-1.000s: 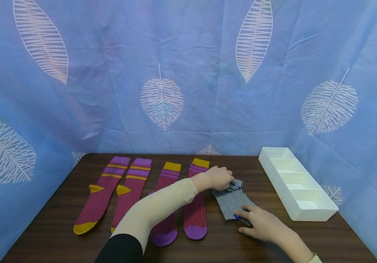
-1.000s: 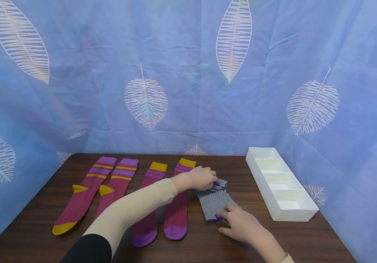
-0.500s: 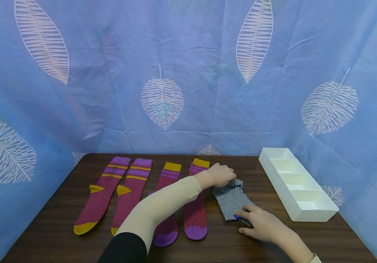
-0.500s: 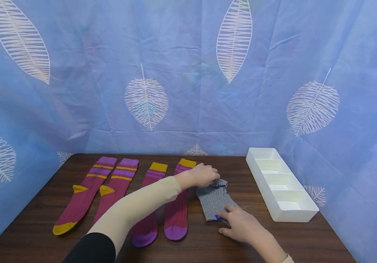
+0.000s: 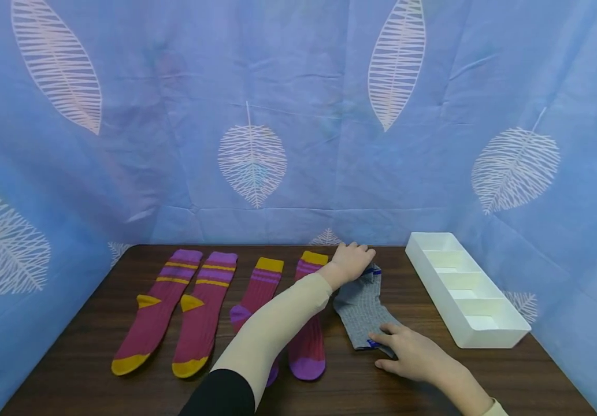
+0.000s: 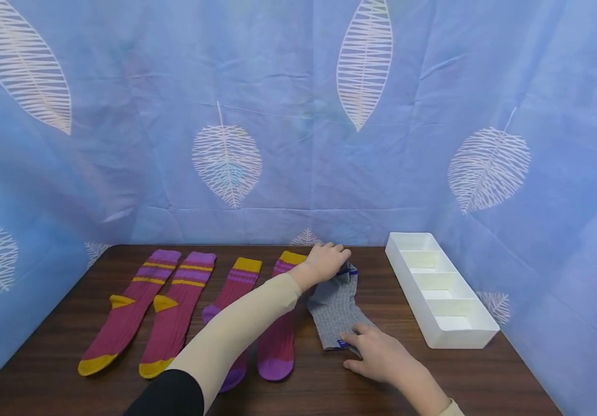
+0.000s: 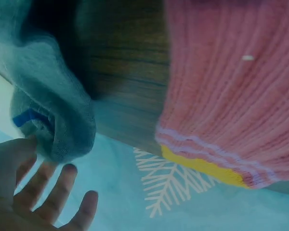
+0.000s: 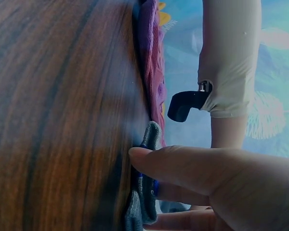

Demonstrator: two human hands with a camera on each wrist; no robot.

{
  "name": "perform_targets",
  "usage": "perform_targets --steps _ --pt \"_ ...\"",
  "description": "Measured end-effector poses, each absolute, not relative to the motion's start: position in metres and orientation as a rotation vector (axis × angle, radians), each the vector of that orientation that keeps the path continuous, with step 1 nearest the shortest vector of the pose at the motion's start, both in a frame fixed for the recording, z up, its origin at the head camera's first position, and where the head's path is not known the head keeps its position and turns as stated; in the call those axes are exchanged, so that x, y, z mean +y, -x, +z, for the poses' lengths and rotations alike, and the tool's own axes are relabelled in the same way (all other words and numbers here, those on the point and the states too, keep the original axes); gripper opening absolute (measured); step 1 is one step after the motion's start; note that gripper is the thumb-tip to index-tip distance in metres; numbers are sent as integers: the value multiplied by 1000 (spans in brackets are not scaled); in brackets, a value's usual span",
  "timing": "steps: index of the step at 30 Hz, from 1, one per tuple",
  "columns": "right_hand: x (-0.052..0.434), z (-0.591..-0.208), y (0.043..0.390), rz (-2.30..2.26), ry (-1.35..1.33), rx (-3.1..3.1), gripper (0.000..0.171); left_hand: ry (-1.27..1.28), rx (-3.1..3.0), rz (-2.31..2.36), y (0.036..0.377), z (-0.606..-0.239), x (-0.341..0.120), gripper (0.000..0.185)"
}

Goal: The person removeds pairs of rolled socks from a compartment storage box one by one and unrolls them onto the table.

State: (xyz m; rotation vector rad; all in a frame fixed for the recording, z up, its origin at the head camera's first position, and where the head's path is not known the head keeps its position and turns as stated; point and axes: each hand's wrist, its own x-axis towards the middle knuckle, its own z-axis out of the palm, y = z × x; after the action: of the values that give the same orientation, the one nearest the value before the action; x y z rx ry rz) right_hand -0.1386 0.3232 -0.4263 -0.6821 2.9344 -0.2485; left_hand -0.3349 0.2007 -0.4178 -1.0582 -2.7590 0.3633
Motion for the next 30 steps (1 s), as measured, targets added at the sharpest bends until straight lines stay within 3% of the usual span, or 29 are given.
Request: perform_targets --steps 6,12,19,30 --pt "321 -425 139 -242 675 2938 55 1139 -2689 294 335 -420 195 35" --pt "323 -426 139 -235 681 2940 55 1326 -2756 431 329 -424 194 45" --pt "323 -426 139 -255 659 2936 52 1330 -2948 443 330 -425 191 49" --pt "337 -420 143 -222 459 3005 19 1428 -3010 372 331 -412 174 45"
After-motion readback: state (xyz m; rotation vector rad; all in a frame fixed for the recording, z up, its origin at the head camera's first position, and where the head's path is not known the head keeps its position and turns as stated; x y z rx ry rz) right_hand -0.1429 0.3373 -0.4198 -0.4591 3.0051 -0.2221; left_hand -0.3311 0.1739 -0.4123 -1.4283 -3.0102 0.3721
